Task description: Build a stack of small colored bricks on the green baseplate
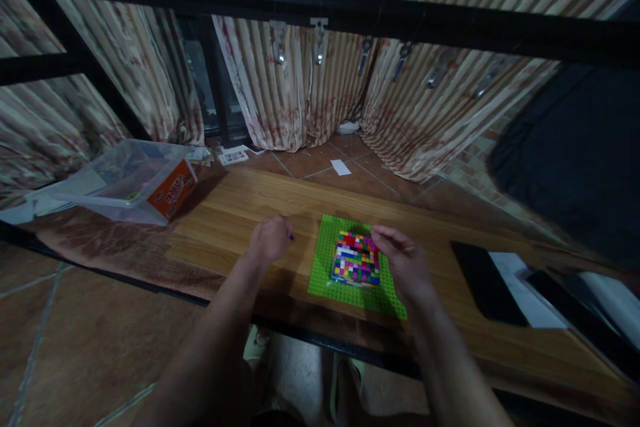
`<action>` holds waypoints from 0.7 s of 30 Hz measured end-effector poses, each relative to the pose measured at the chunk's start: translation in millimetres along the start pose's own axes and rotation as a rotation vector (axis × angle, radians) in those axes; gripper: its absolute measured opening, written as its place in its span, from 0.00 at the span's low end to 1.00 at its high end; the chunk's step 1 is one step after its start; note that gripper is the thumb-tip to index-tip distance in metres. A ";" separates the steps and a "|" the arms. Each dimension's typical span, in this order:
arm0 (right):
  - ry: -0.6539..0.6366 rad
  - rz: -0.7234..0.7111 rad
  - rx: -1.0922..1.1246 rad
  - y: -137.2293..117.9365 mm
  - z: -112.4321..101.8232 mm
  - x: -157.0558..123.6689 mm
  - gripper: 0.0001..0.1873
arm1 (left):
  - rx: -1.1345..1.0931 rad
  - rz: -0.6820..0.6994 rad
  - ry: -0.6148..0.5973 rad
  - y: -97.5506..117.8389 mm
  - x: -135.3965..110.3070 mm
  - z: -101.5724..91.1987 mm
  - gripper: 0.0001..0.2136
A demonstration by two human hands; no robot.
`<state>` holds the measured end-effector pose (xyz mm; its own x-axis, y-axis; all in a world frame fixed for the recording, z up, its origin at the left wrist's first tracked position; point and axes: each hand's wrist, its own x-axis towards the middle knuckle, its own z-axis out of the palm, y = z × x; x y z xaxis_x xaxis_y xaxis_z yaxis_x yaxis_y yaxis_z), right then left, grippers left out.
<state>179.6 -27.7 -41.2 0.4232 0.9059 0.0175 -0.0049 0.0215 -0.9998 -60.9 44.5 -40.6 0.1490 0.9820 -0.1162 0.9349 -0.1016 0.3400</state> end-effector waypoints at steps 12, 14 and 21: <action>0.017 -0.020 -0.065 -1.5 -2.4 1.0 0.14 | -0.173 0.162 -0.034 -21.5 -4.5 -10.7 0.13; 0.009 -0.023 -0.099 -0.6 -3.3 1.7 0.14 | -0.189 0.166 -0.014 -30.4 -5.2 -11.6 0.13; -0.021 -0.036 -0.198 0.6 -4.0 2.3 0.15 | -0.057 0.032 -0.008 -52.9 -8.8 -14.2 0.08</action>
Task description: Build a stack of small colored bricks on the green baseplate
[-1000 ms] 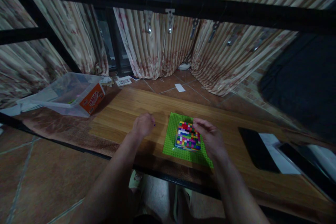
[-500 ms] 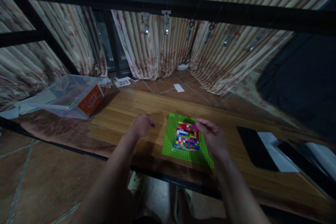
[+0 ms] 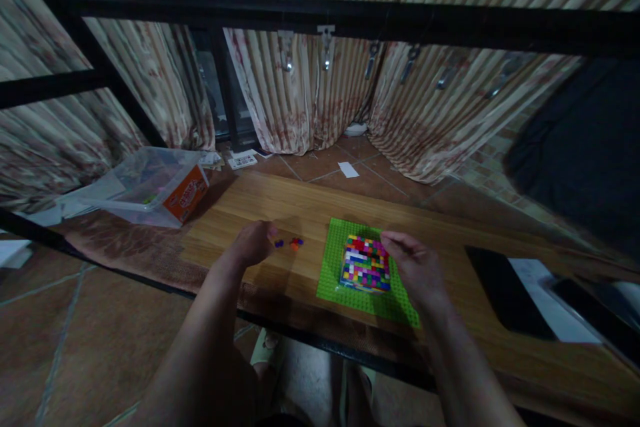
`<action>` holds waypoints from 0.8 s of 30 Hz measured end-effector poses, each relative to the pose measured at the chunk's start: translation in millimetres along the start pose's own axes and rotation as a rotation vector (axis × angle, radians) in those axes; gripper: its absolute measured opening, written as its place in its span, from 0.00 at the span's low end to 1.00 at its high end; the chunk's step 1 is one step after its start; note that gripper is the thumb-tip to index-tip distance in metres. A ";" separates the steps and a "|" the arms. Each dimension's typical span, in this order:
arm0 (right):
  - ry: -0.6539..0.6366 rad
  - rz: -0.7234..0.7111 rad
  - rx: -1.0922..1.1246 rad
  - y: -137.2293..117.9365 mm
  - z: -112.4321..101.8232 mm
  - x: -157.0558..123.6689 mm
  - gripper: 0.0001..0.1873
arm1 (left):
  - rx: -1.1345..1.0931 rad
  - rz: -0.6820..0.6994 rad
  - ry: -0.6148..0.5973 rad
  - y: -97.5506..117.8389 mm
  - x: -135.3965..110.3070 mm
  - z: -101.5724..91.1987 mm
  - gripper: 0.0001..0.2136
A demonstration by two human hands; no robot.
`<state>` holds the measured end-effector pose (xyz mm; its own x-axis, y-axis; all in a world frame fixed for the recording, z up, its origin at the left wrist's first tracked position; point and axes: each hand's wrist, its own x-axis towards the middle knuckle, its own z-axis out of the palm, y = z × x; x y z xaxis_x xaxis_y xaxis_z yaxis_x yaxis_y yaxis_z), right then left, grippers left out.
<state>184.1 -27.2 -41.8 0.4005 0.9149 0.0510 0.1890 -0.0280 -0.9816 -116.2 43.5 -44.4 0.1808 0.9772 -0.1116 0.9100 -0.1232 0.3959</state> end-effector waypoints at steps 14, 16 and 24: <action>-0.007 0.059 -0.045 -4.2 5.0 -1.5 0.17 | -0.081 0.006 0.018 14.8 -0.9 8.2 0.05; 0.005 0.045 -0.060 -5.6 4.7 -1.9 0.17 | -0.115 0.014 0.027 16.3 -1.0 6.2 0.05; -0.018 -0.289 -0.065 -23.5 14.8 -16.9 0.11 | -0.815 0.166 -0.140 50.3 -8.2 -9.4 0.07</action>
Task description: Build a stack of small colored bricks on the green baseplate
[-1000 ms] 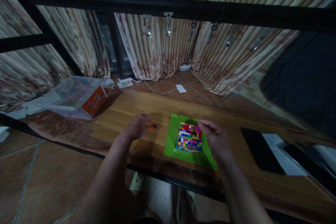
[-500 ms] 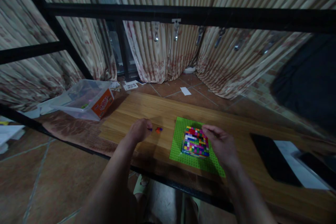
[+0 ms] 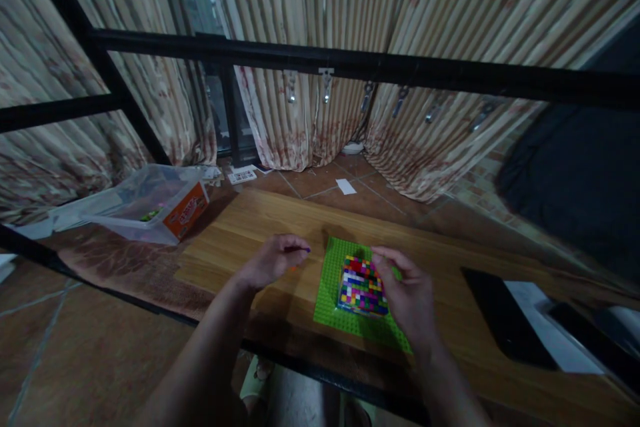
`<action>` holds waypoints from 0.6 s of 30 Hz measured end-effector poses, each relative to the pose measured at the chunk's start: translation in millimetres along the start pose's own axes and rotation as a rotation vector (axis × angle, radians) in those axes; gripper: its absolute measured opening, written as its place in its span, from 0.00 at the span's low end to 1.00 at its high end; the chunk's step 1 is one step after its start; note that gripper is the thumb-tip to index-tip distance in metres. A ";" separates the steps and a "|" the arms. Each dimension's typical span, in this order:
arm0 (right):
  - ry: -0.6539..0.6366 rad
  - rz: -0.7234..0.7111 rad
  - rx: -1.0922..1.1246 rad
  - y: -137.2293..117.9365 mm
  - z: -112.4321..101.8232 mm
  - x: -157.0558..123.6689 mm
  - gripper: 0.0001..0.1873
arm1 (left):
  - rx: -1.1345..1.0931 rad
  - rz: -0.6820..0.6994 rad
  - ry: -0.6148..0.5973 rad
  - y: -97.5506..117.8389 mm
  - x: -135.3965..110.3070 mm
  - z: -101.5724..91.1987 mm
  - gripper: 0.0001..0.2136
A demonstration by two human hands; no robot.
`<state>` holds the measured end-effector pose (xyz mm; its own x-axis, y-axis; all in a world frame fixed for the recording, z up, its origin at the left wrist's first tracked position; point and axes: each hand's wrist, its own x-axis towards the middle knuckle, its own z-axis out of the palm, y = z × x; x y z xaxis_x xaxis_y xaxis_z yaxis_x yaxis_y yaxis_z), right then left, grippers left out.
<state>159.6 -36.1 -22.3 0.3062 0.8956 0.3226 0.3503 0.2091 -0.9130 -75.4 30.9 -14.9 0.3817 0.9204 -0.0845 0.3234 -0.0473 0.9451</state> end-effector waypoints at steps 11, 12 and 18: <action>-0.112 -0.171 0.124 -16.4 16.0 -9.6 0.07 | -0.935 -0.157 -0.249 31.8 -7.6 58.5 0.12; -0.105 -0.176 0.112 -16.4 14.7 -9.6 0.06 | -0.952 -0.170 -0.242 32.0 -7.2 61.3 0.12; -0.082 -0.229 0.000 -18.8 9.6 -8.6 0.07 | -0.940 -0.195 -0.193 31.4 -5.1 71.4 0.13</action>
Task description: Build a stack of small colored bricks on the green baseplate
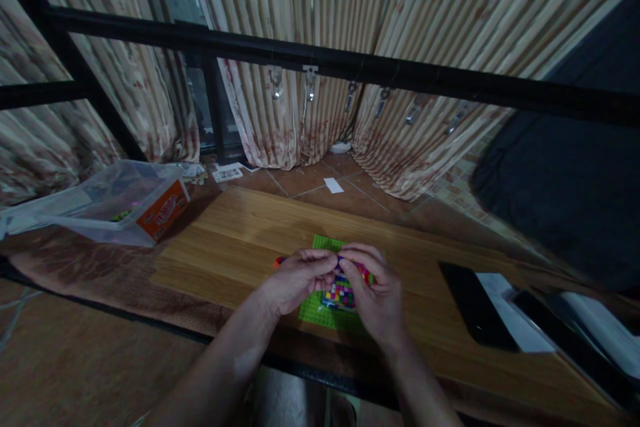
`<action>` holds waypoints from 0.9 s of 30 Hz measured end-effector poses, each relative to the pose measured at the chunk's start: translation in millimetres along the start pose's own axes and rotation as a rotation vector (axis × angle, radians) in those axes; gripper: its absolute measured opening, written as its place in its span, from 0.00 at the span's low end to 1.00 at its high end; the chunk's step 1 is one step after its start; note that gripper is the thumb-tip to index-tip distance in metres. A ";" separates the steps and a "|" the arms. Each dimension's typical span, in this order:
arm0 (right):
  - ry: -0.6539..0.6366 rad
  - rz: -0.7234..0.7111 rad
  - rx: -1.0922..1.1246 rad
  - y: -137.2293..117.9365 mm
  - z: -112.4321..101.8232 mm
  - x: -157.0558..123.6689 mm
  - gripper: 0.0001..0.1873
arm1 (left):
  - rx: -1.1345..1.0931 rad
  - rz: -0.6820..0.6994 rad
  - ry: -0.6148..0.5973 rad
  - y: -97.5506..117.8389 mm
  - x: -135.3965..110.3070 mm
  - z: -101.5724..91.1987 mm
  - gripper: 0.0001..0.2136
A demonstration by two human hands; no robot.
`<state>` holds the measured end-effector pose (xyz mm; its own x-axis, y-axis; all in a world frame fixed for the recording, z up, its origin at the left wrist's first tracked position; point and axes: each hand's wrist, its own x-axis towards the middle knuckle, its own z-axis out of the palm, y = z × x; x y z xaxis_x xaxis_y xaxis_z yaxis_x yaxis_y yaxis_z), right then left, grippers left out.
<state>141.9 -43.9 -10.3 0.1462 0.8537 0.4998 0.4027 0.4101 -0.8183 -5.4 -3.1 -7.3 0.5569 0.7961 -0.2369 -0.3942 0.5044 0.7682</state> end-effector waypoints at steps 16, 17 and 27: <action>-0.099 0.240 -0.204 39.4 -14.5 4.2 0.08 | 0.324 0.182 0.393 14.3 6.2 -20.8 0.04; -0.111 0.230 -0.229 38.9 -13.6 3.8 0.08 | 0.359 0.179 0.401 13.7 6.6 -20.2 0.03; -0.024 0.365 -0.135 44.3 -3.1 5.0 0.08 | 0.621 0.208 0.376 2.4 13.7 -27.7 0.06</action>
<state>163.3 -22.4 -43.2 0.2815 0.9435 0.1747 0.4437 0.0335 -0.8956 -19.0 18.4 -25.2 0.1849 0.9710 -0.1517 0.0829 0.1384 0.9869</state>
